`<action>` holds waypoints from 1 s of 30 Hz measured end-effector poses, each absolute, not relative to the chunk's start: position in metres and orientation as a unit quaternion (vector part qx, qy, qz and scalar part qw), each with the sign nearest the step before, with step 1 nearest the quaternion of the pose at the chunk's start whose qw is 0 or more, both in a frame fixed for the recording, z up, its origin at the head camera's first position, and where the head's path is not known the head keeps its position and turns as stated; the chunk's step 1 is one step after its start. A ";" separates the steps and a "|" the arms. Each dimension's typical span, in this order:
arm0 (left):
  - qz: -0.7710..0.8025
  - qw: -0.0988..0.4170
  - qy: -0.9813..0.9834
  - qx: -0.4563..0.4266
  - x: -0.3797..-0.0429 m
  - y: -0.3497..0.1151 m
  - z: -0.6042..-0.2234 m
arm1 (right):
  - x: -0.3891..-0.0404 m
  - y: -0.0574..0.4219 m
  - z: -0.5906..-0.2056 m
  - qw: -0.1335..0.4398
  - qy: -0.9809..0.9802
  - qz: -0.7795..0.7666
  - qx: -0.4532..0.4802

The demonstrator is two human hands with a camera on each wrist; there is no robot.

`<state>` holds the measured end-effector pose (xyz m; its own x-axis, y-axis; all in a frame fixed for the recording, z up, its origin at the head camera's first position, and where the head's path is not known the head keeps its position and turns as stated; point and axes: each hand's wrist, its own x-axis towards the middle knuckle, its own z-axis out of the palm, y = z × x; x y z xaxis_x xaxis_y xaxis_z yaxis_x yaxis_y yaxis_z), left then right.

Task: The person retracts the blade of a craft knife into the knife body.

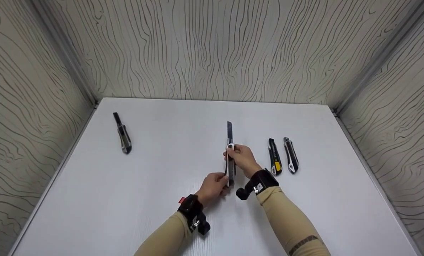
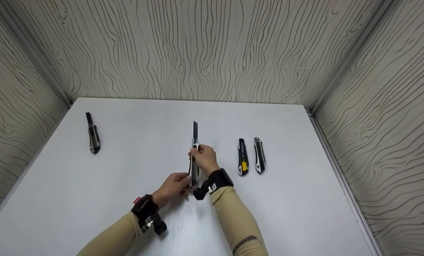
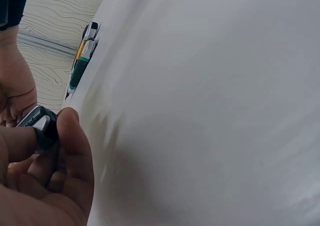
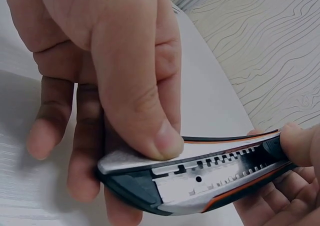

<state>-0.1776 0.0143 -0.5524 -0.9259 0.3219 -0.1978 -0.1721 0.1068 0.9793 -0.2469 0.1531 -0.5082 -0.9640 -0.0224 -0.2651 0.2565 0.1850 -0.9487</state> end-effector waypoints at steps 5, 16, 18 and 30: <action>0.667 0.186 0.720 0.052 -0.176 0.015 -0.552 | -0.246 0.154 -0.508 0.112 0.765 -0.630 0.071; 0.656 0.184 0.731 0.046 -0.176 0.014 -0.549 | -0.244 0.156 -0.501 0.135 0.766 -0.626 0.065; 0.657 0.182 0.730 0.045 -0.177 0.013 -0.549 | -0.244 0.156 -0.501 0.136 0.765 -0.627 0.064; 0.686 0.175 0.705 0.035 -0.179 0.013 -0.544 | -0.246 0.162 -0.509 0.153 0.730 -0.664 0.055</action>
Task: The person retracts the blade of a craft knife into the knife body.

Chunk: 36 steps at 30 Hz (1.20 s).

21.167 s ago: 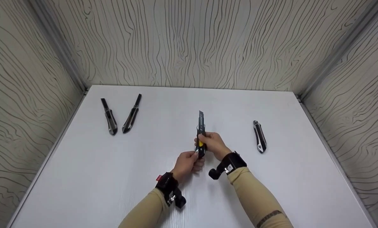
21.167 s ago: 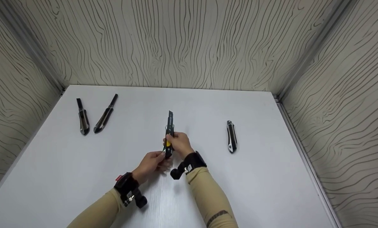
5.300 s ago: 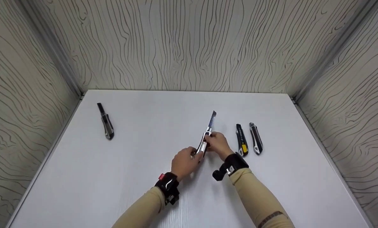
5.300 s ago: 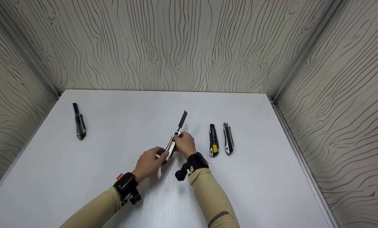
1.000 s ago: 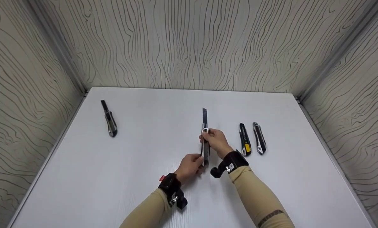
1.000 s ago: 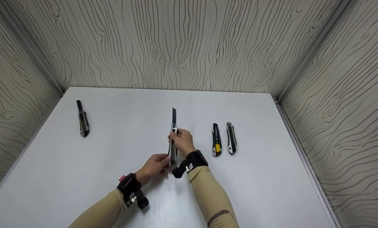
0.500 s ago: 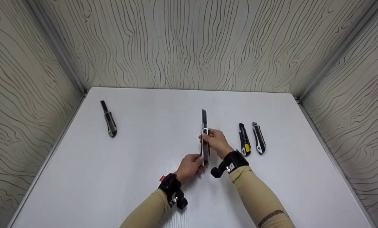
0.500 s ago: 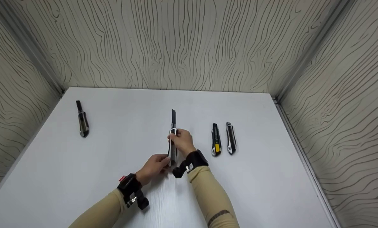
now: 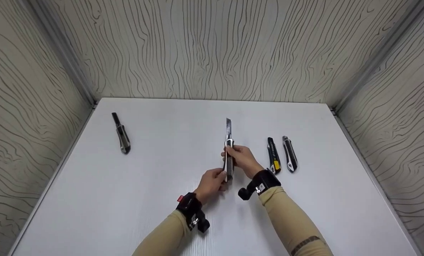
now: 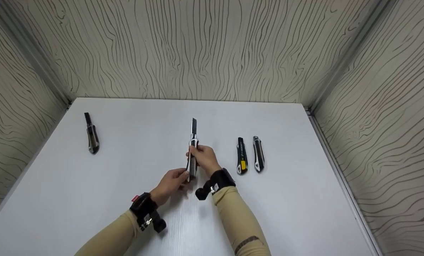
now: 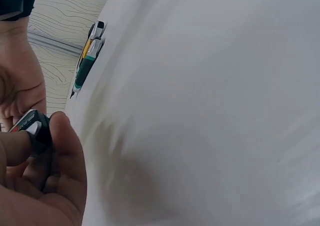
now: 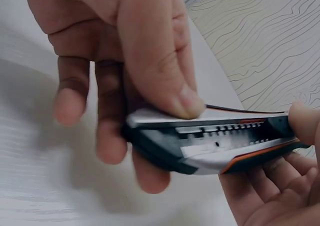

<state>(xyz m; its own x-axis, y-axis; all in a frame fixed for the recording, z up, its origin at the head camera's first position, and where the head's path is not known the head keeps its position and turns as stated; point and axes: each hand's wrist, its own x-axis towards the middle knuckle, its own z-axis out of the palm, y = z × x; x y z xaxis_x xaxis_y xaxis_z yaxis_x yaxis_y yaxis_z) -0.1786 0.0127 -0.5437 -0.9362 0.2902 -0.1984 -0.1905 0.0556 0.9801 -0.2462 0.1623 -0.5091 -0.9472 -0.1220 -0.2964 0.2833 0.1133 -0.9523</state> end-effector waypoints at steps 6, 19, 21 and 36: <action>0.715 0.188 0.673 0.024 -0.179 0.015 -0.544 | -0.246 0.161 -0.509 0.146 0.726 -0.667 0.077; 0.724 0.189 0.663 0.025 -0.178 0.018 -0.543 | -0.249 0.156 -0.509 0.128 0.747 -0.644 0.104; 0.721 0.185 0.667 0.027 -0.178 0.018 -0.543 | -0.249 0.155 -0.509 0.127 0.749 -0.642 0.106; 0.709 0.181 0.681 0.021 -0.177 0.017 -0.547 | -0.247 0.152 -0.513 0.121 0.749 -0.644 0.098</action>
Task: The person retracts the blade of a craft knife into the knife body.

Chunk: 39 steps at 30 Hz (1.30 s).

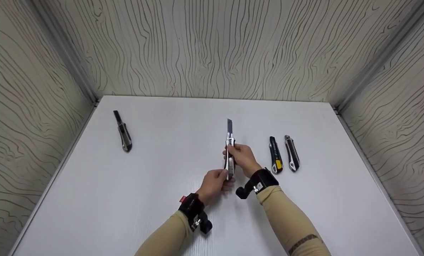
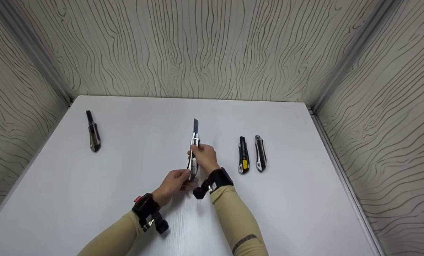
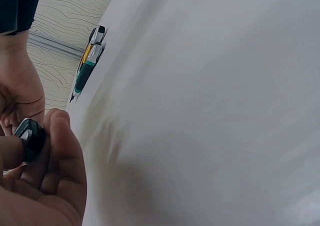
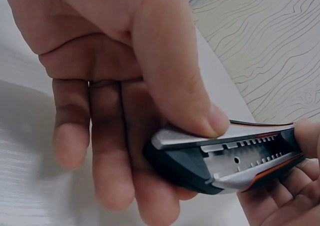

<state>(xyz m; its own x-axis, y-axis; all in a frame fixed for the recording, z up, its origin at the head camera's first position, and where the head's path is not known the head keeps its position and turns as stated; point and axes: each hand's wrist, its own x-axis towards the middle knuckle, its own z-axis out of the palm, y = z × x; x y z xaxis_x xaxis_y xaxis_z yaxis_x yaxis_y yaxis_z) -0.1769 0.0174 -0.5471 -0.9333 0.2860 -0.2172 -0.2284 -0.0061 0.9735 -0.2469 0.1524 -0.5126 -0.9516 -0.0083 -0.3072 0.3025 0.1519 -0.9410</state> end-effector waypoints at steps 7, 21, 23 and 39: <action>0.699 0.180 0.691 0.023 -0.178 0.016 -0.549 | -0.247 0.151 -0.513 0.121 0.739 -0.657 0.086; 0.698 0.168 0.696 0.023 -0.166 0.012 -0.520 | -0.248 0.149 -0.513 0.127 0.737 -0.659 0.081; 0.696 0.168 0.697 0.022 -0.169 0.012 -0.526 | -0.247 0.149 -0.513 0.128 0.736 -0.660 0.078; 0.707 0.179 0.684 0.013 -0.181 0.013 -0.548 | -0.247 0.149 -0.510 0.140 0.741 -0.653 0.072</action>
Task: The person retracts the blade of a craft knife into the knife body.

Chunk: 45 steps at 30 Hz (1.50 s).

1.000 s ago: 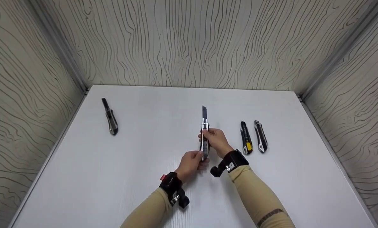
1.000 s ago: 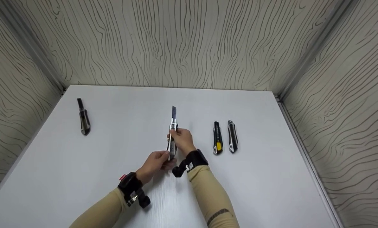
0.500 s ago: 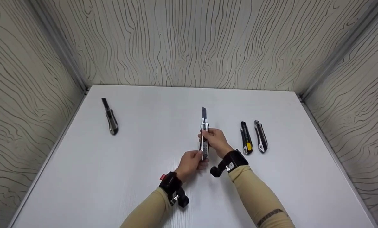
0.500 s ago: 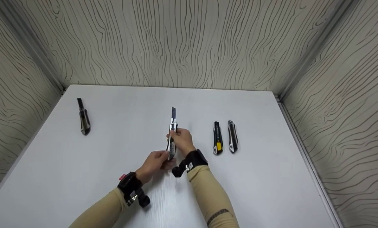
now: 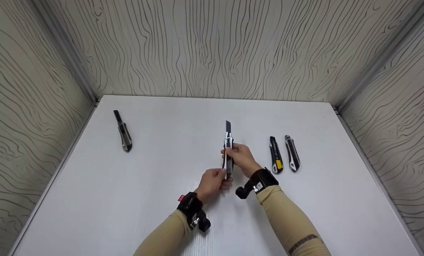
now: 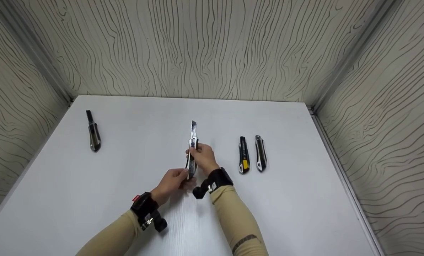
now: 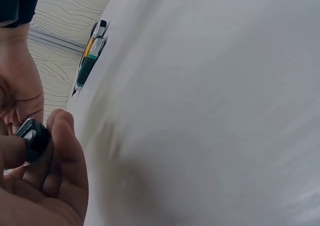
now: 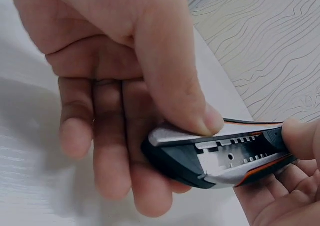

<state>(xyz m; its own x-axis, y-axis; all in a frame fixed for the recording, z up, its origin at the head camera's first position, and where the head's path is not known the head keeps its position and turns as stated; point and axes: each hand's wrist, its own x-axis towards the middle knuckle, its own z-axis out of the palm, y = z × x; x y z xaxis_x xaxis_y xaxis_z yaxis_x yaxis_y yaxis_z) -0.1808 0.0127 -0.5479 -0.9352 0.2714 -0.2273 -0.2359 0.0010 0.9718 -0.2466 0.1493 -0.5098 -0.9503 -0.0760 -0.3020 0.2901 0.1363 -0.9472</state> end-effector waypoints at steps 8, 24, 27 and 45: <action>0.706 0.182 0.684 0.012 -0.181 0.011 -0.547 | -0.246 0.149 -0.509 0.141 0.739 -0.656 0.064; 0.733 0.218 0.642 0.061 -0.179 0.007 -0.554 | -0.247 0.152 -0.512 0.145 0.736 -0.658 0.061; 0.734 0.198 0.647 0.059 -0.178 0.007 -0.553 | -0.247 0.153 -0.513 0.151 0.733 -0.662 0.052; 0.742 0.183 0.645 0.016 -0.178 0.011 -0.547 | -0.242 0.150 -0.515 0.155 0.698 -0.695 0.078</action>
<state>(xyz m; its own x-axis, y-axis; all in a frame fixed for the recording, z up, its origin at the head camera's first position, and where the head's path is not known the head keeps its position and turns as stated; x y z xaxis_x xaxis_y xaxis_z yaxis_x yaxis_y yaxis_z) -0.1780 0.0113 -0.5468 -0.9323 0.2925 -0.2127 -0.2511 -0.1002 0.9628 -0.2420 0.1498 -0.5148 -0.9397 -0.1064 -0.3250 0.3245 0.0225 -0.9456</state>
